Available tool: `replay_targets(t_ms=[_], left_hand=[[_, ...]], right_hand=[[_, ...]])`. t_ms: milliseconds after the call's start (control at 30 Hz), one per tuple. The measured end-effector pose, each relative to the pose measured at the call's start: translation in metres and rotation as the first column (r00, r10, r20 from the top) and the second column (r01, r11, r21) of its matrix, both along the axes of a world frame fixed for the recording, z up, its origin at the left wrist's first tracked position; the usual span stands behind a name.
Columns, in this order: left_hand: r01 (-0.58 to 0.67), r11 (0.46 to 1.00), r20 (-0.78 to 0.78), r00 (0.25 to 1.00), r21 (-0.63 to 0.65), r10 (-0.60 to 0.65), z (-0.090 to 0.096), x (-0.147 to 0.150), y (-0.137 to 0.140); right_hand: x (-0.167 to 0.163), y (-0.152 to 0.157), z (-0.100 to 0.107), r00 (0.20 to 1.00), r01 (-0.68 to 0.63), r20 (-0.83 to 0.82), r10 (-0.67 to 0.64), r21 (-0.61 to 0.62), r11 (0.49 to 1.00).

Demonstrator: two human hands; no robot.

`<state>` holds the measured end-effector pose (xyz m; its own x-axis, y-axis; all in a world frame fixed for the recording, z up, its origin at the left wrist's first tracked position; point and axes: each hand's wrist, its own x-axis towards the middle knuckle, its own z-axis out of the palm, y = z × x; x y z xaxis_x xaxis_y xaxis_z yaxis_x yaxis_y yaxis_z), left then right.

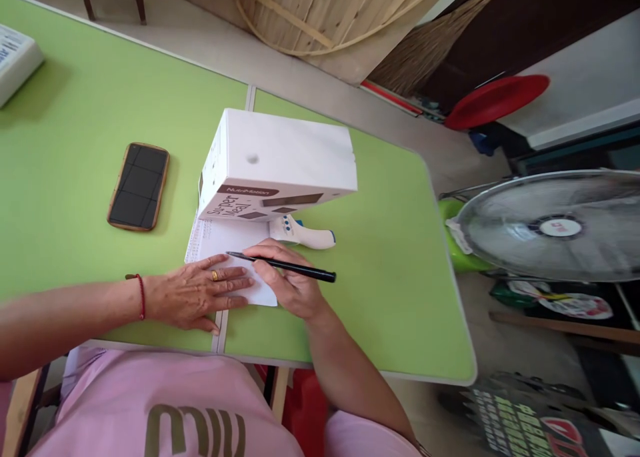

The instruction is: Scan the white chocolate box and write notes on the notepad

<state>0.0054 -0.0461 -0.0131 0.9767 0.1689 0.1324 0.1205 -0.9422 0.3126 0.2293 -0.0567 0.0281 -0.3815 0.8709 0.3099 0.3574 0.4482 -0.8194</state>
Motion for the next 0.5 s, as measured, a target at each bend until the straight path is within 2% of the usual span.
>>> replay_targets(t_ms=[100,200,300,400,500], left_hand=[[0.009,1.000,-0.019,1.000,0.023,-0.009,0.003,0.002,-0.001],[-0.005,0.999,-0.021,1.000,0.040,0.006,0.005,0.006,-0.008],[-0.072,0.997,-0.058,0.996,0.032,0.074,0.007,0.011,-0.022],[-0.097,0.995,-0.170,0.981,0.020,0.099,0.009,0.018,-0.035],[-0.091,0.995,-0.213,0.972,0.035,0.096,0.009,0.022,-0.041]], right_hand=[[0.004,0.000,0.000,0.985,0.162,-0.056,-0.160,0.032,0.986],[0.002,-0.003,0.004,0.948,0.288,-0.131,-0.289,-0.027,0.957],[-0.008,-0.004,0.009,0.964,0.194,-0.148,-0.221,-0.178,0.965],[-0.025,0.002,0.009,0.981,0.069,-0.152,-0.124,-0.325,0.943],[-0.041,0.013,-0.002,0.977,0.091,-0.148,-0.155,-0.369,0.925]])
